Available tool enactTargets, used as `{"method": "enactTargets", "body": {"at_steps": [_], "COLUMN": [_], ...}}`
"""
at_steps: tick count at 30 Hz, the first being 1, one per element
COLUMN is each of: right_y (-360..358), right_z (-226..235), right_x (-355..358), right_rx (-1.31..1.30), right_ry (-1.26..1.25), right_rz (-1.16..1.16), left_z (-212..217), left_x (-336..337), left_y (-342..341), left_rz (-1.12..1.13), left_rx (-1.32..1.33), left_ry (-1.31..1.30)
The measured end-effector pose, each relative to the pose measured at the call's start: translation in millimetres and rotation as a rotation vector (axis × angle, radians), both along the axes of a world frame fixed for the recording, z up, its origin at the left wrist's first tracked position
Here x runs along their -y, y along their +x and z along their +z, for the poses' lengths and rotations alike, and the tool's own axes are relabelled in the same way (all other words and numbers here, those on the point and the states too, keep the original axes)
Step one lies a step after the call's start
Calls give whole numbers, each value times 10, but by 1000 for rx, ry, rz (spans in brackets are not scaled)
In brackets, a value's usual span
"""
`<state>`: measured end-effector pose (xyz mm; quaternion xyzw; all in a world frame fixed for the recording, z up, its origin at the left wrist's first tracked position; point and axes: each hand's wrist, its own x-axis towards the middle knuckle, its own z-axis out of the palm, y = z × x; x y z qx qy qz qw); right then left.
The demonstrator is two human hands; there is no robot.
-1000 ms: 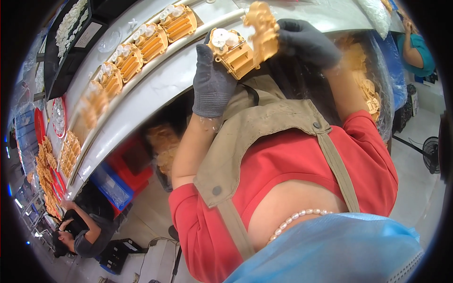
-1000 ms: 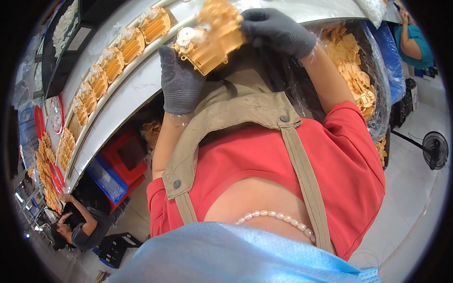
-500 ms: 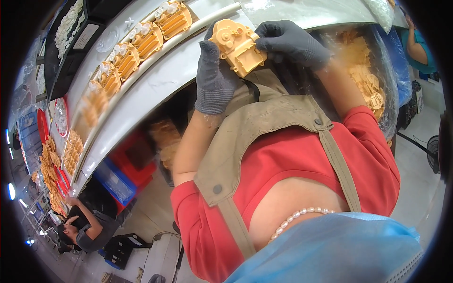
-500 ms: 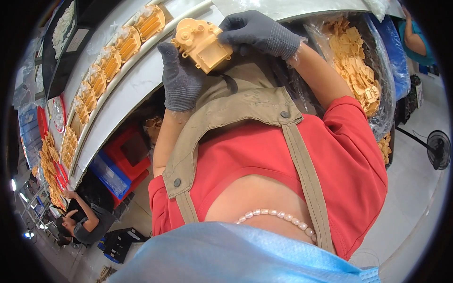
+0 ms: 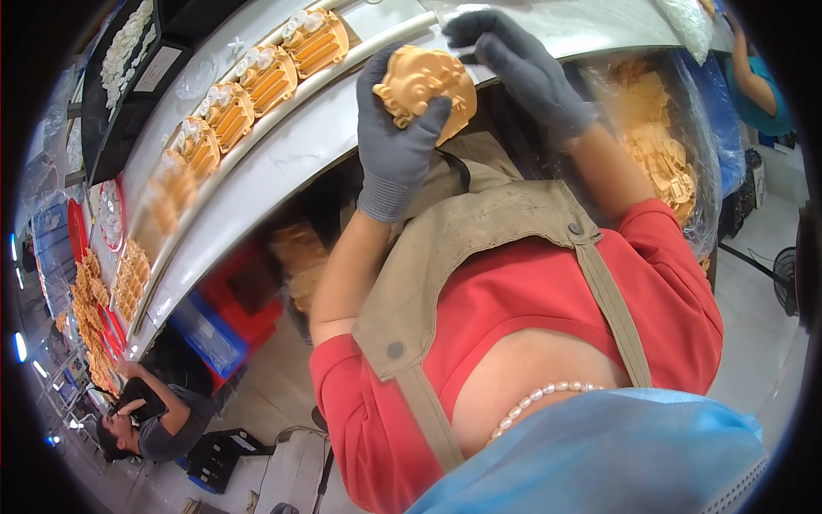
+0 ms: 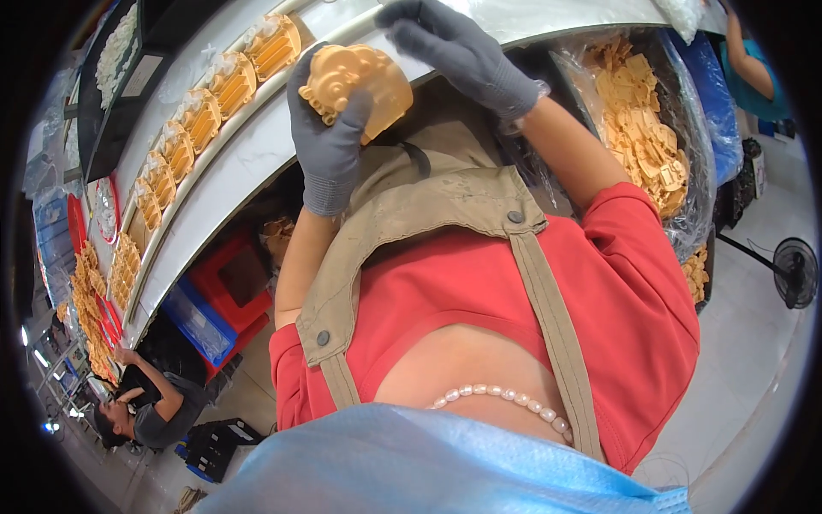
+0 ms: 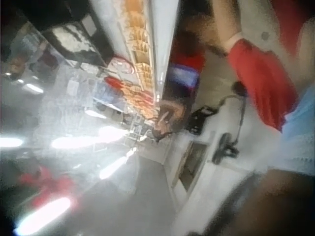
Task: The person assembles plastic toy components by hand, fitting a white plastic insert into a tan plastic housing.
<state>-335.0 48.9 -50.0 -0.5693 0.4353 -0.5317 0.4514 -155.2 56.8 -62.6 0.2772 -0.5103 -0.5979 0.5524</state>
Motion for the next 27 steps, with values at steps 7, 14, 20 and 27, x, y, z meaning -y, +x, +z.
{"method": "enactTargets", "body": {"at_steps": [7, 14, 20, 27], "right_y": [375, 471, 429, 547], "right_z": [262, 466, 240, 438], "right_x": [69, -53, 294, 135], "right_rx": [-131, -49, 135, 168], "right_ry": [-468, -226, -846, -227], "right_rz": [-170, -163, -31, -223], "left_z": [112, 78, 233, 262], "left_x": [-33, -95, -68, 78], "left_y": [-14, 77, -15, 38], "left_rz": [-23, 62, 248, 262], "left_rx": [380, 199, 330, 426], "left_ry": [-304, -391, -624, -704]}}
